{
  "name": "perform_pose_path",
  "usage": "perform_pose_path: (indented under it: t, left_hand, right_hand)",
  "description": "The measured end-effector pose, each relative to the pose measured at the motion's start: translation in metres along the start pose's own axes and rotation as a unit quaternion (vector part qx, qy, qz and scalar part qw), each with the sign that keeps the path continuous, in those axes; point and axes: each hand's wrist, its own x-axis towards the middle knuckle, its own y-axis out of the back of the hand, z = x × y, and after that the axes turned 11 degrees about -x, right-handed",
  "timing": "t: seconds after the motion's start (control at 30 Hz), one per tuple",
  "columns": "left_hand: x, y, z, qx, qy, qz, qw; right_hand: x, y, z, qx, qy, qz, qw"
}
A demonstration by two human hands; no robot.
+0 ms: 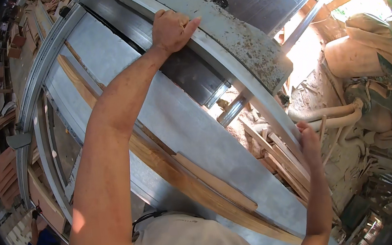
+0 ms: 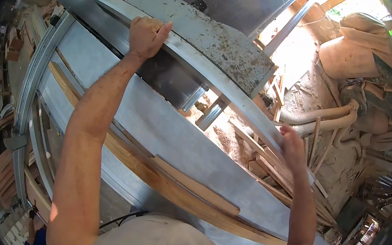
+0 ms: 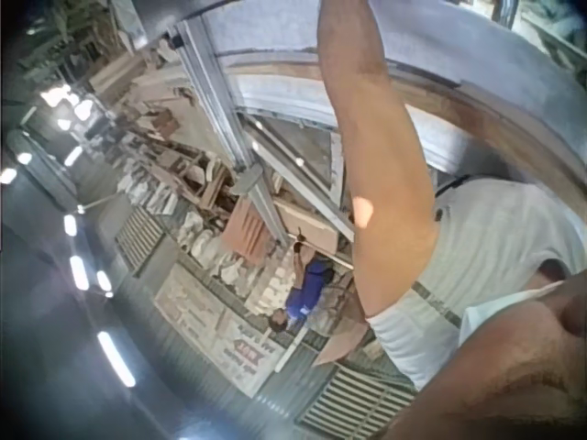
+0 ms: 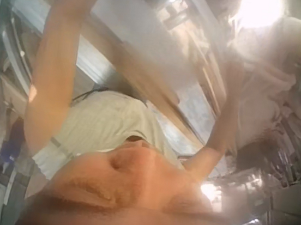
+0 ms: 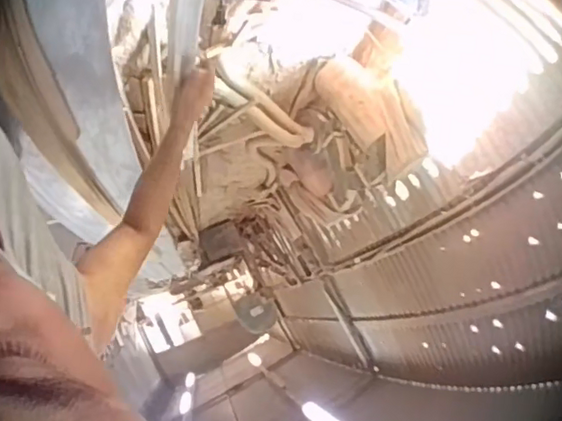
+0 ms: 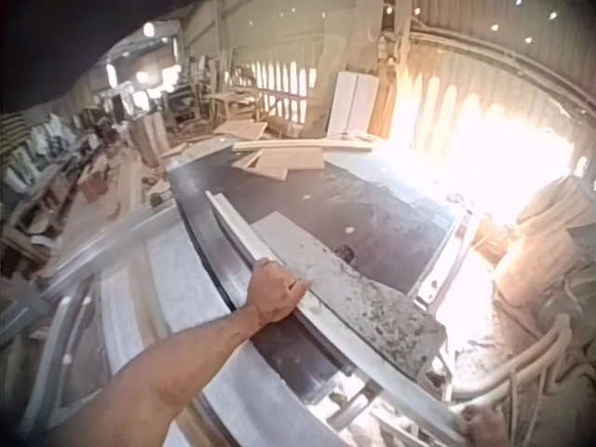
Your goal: The person selects thin wooden strips from a pile and feeds them through a table saw to cut them to length. They handle the wood pieces by hand, guiding them along the saw's metal fence. The person also uses a tape measure to check dimensions on a workbench before returning to the saw.
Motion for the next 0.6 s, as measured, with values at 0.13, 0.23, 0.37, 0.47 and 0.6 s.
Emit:
perform_pose_path:
  t: [0.13, 0.23, 0.37, 0.47, 0.6]
  left_hand:
    - [-0.01, -0.006, -0.006, 0.009, -0.014, 0.042, 0.999]
    - [-0.006, -0.007, -0.004, 0.009, -0.027, 0.035, 0.999]
    - [-0.005, -0.007, -0.004, 0.025, -0.031, 0.041, 0.998]
    - [-0.009, -0.01, -0.006, 0.03, -0.03, 0.036, 0.998]
    - [-0.01, -0.01, -0.005, 0.017, -0.026, 0.035, 0.999]
  right_hand:
    - [0.092, -0.011, -0.007, 0.077, 0.028, -0.042, 0.996]
    - [0.168, -0.02, 0.002, -0.071, 0.01, -0.37, 0.926]
    - [0.179, -0.042, -0.008, 0.036, -0.184, -0.414, 0.891]
    - [0.161, -0.06, -0.027, -0.179, -0.09, -0.354, 0.913]
    - [0.104, -0.051, -0.008, -0.155, 0.084, -0.069, 0.982]
